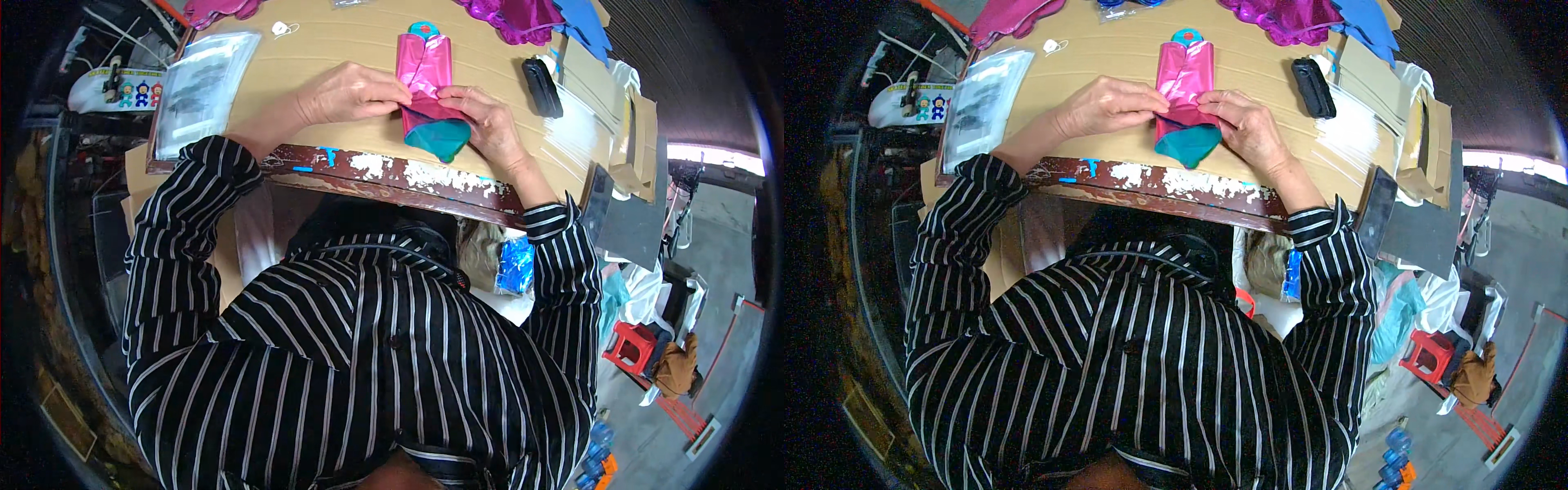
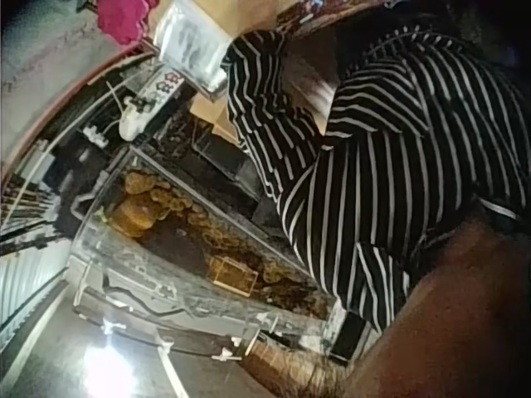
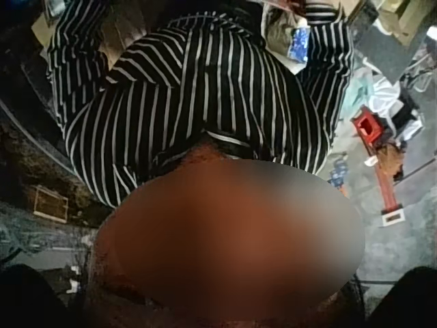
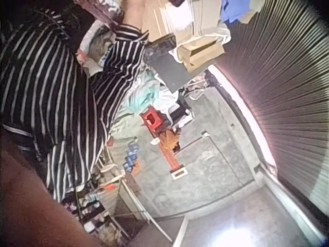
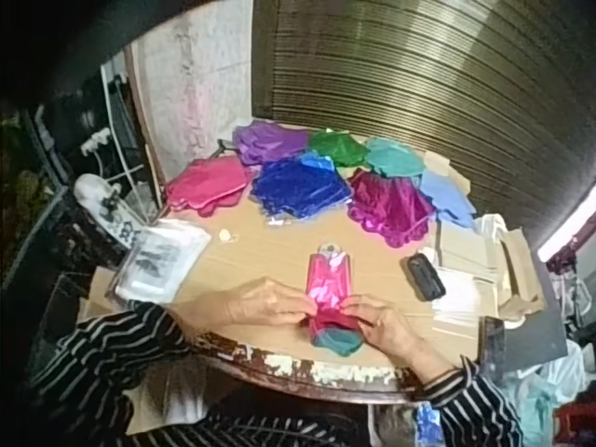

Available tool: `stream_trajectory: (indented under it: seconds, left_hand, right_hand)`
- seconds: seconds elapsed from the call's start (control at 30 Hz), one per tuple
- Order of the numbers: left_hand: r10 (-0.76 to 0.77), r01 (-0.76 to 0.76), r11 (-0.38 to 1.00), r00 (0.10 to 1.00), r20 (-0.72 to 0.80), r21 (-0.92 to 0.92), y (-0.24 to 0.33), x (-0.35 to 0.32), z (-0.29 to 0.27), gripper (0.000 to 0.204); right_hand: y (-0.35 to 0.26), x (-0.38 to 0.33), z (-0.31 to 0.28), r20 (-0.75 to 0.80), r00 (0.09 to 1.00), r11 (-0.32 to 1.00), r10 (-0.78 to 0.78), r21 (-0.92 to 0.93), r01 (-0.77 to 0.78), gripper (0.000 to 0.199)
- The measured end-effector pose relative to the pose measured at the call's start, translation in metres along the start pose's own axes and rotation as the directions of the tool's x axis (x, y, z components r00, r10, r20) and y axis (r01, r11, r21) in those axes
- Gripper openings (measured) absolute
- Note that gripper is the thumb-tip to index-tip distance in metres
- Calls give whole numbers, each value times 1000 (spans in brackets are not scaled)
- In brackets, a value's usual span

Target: Folding and stacking multiple colorful, shiny material sheets into a specific pattern.

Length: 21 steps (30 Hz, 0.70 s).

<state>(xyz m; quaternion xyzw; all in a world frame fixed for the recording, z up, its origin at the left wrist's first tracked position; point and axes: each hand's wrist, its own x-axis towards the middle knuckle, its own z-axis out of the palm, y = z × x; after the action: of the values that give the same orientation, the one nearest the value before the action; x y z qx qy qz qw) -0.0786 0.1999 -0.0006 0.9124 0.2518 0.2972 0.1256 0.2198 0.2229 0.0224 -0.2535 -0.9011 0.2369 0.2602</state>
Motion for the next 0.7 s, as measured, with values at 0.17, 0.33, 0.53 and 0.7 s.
stream_trajectory:
  seconds: [0.17,0.33,0.53,0.7]
  left_hand:
    - [-276,259,950,958,-82,-172,25,-4,2,38]
    - [-407,406,913,905,-121,-39,46,3,9,33]
    - [-318,323,946,939,-134,22,38,-9,20,22]
    - [-341,338,940,921,-189,-48,47,-16,25,16]
  right_hand:
    - [-4,-4,4,-32,999,997,10,-76,-12,32]
    - [-5,-5,8,-23,992,990,124,72,-122,31]
    - [-10,-11,10,-15,998,997,68,46,-68,30]
    - [-13,-14,14,-77,994,996,82,25,-81,27]
